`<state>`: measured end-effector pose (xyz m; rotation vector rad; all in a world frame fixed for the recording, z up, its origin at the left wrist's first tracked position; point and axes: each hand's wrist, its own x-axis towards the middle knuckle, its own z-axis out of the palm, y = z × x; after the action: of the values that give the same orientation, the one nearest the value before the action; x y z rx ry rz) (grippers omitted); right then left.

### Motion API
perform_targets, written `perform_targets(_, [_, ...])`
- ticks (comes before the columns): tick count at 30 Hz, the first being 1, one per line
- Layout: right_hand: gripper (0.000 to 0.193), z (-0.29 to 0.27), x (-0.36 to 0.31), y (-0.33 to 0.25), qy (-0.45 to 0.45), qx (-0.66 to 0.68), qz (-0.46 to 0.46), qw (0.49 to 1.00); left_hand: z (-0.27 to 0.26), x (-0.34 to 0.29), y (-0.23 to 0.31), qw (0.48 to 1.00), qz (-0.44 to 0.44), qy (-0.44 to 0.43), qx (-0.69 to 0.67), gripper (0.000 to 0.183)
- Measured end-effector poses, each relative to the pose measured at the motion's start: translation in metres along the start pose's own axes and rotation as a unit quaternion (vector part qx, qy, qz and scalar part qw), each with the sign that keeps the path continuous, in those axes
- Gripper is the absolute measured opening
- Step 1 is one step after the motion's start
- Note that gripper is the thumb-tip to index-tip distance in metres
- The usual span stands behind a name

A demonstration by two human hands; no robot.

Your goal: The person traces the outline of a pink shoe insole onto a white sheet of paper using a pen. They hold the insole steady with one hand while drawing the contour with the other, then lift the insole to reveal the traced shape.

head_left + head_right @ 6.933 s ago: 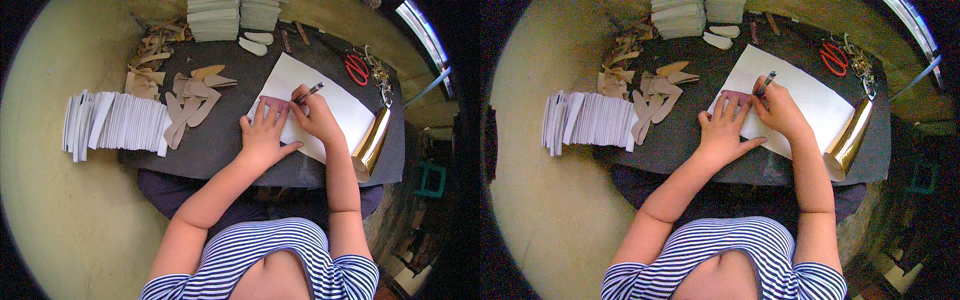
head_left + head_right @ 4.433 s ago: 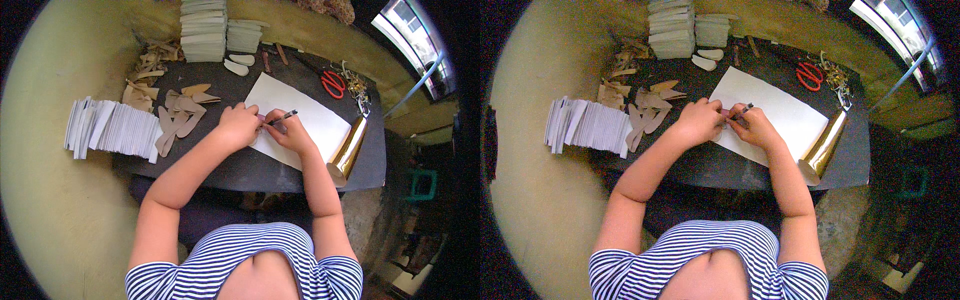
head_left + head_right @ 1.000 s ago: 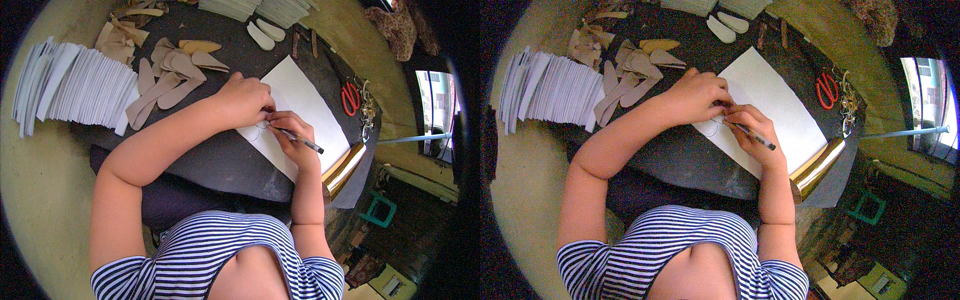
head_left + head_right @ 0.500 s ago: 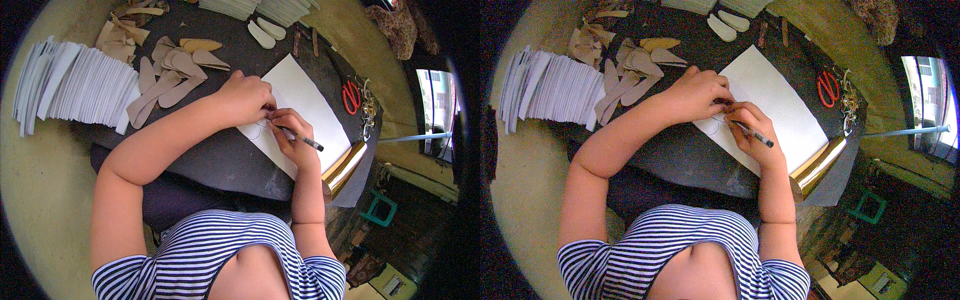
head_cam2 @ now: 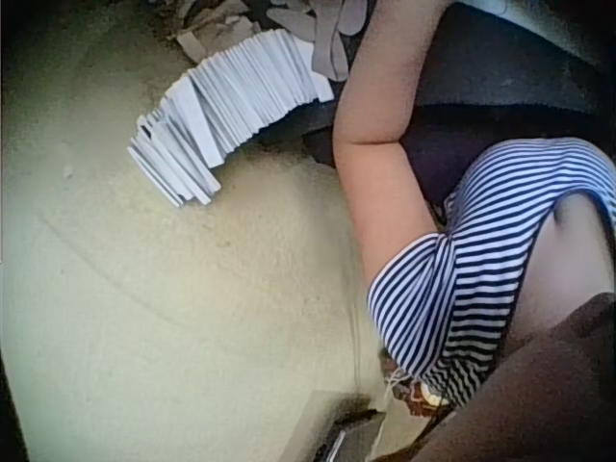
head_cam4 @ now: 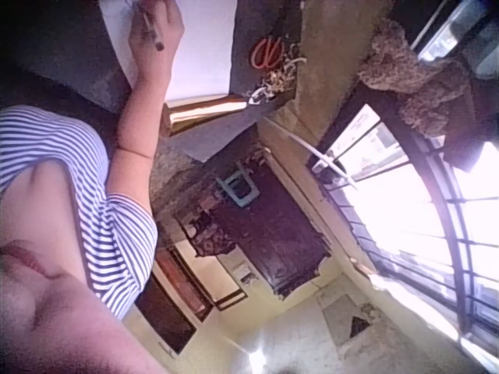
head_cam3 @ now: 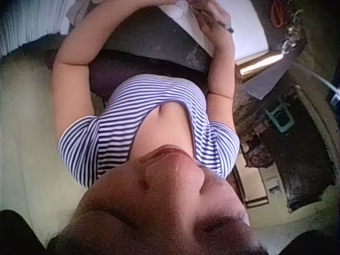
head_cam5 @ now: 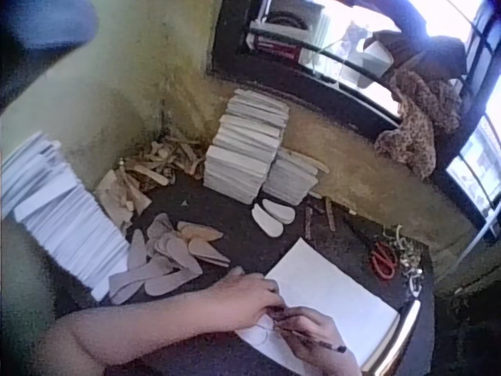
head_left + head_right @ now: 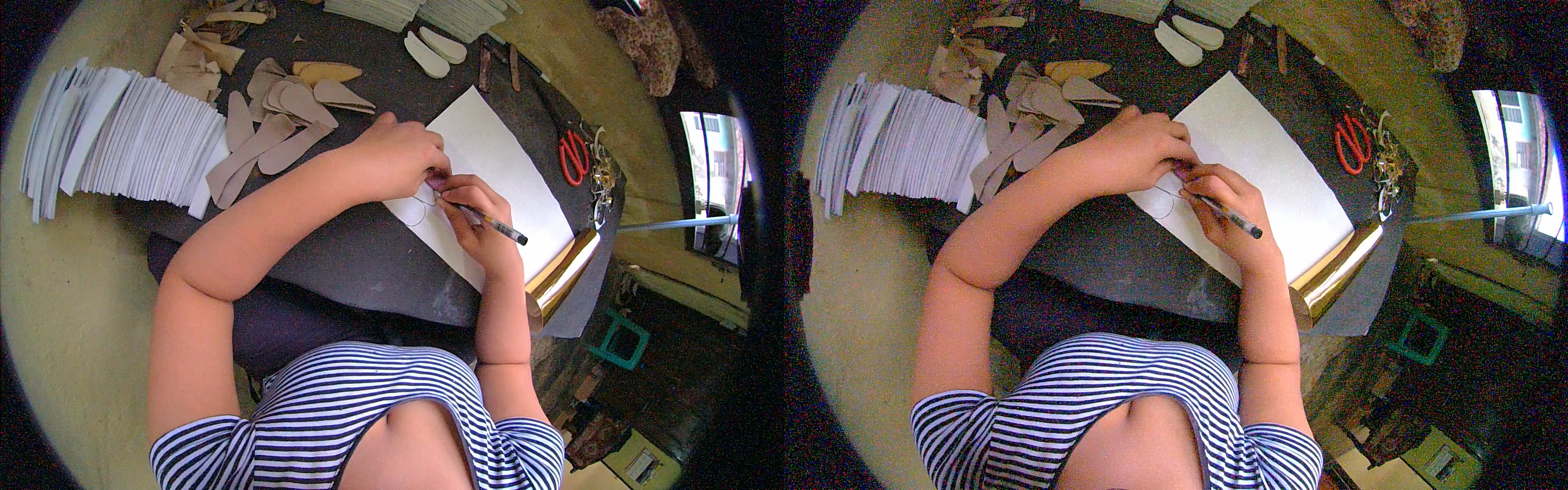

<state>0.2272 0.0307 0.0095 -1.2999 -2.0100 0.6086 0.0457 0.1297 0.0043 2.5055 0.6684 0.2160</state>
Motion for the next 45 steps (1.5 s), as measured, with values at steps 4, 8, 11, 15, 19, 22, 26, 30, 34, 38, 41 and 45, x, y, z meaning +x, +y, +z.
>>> perform_targets(4, [0.02, 0.0021, -0.0003, 0.0029, 0.006, -0.015, -0.016, 1.0, -0.0018, -0.0004, 0.0009, 1.0, 0.004, -0.001, 0.003, 0.023])
perform_targets(8, [0.02, 0.0036, 0.0004, 0.0017, 0.008, -0.048, -0.02, 0.999, -0.0021, -0.0001, 0.0006, 1.0, 0.005, -0.001, 0.003, 0.023])
perform_targets(11, [0.019, 0.0024, -0.0028, 0.0008, 0.006, -0.053, 0.0, 0.999, -0.0011, 0.0003, -0.0004, 1.0, 0.006, -0.002, -0.004, 0.023])
perform_targets(15, [0.019, 0.0048, -0.0002, 0.0004, 0.015, -0.06, -0.014, 0.998, -0.0019, 0.0007, 0.0005, 1.0, 0.004, -0.005, -0.01, 0.024])
perform_targets(19, [0.018, 0.0061, 0.0002, -0.002, 0.022, -0.075, -0.016, 0.997, 0.0007, -0.0003, 0.0003, 1.0, 0.007, 0.011, 0.006, 0.025])
perform_targets(22, [0.018, 0.0031, -0.0029, -0.0019, 0.017, -0.057, 0.003, 0.998, -0.0021, -0.0002, 0.0013, 1.0, 0.002, -0.003, -0.006, 0.025])
perform_targets(26, [0.018, 0.004, 0.0021, -0.001, 0.024, -0.08, -0.034, 0.996, -0.0019, 0.0, 0.0022, 1.0, 0.001, -0.005, 0.005, 0.026])
perform_targets(30, [0.018, 0.0051, 0.0015, 0.0002, 0.023, -0.086, -0.036, 0.995, -0.004, -0.0004, 0.0031, 1.0, -0.002, -0.009, 0.007, 0.025])
perform_targets(34, [0.019, 0.0021, -0.0011, -0.001, 0.015, -0.072, -0.012, 0.997, -0.0047, 0.0001, 0.001, 1.0, 0.002, -0.016, -0.01, 0.023])
perform_targets(38, [0.019, 0.0068, 0.0035, -0.0005, 0.028, -0.097, -0.049, 0.994, 0.0007, -0.0003, -0.0004, 1.0, 0.009, 0.004, 0.006, 0.022])
perform_targets(41, [0.019, 0.0062, 0.0025, -0.0015, 0.024, -0.101, -0.043, 0.994, -0.0003, 0.0004, -0.0005, 1.0, 0.005, -0.002, 0.003, 0.022])
perform_targets(45, [0.019, 0.003, -0.0008, -0.0019, 0.011, -0.089, -0.02, 0.996, -0.0036, 0.0005, 0.0003, 1.0, 0.008, -0.013, -0.002, 0.022])
